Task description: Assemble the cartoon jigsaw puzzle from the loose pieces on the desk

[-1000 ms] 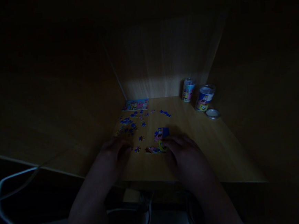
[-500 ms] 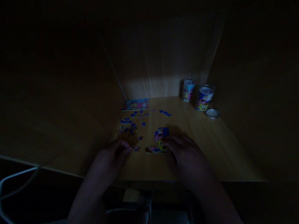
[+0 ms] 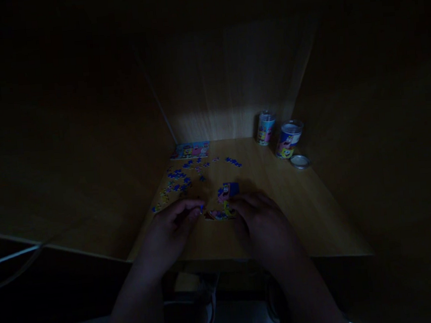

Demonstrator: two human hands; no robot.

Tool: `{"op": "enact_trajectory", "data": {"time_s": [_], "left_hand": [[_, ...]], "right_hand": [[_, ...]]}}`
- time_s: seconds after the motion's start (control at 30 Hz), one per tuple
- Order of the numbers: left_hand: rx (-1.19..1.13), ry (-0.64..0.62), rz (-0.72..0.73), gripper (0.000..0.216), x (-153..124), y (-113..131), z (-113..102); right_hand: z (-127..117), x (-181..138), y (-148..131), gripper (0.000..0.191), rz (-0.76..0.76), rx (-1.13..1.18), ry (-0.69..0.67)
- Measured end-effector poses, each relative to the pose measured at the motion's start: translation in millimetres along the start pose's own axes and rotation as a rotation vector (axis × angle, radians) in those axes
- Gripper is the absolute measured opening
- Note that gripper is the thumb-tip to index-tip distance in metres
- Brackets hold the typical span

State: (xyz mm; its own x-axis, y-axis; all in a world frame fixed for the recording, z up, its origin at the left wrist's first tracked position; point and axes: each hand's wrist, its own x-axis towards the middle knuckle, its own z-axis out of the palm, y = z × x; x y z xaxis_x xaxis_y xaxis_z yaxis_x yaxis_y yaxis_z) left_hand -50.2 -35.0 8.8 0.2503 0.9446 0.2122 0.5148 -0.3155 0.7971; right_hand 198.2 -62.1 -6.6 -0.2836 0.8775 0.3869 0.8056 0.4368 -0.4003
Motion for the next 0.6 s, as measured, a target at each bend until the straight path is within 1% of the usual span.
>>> {"op": "enact_trajectory", "data": {"time_s": [0.13,0.33,0.47,0.6], "left_hand": [[-0.026,0.017,-0.018,0.014,-0.1,-0.3,0.2],[-0.018,0.024,-0.068,0.014,0.5,1.6,-0.2],[0.019,0.043,-0.032,0.012,0.6,1.5,-2.2],[0.048,-0.004,-0.009,0.01,-0.4,-0.2,-4.2]], "right_hand": [[0.6,0.4,1.4,0.035,-0.004,0.003,0.0],[1.3,0.0,2.5,0.036,-0.011,0.002,0.002],[0.4,0.5,0.9,0.035,-0.018,-0.004,0.006],[0.5,0.1,1.3,0.037,-0.012,0.001,0.006]]}}
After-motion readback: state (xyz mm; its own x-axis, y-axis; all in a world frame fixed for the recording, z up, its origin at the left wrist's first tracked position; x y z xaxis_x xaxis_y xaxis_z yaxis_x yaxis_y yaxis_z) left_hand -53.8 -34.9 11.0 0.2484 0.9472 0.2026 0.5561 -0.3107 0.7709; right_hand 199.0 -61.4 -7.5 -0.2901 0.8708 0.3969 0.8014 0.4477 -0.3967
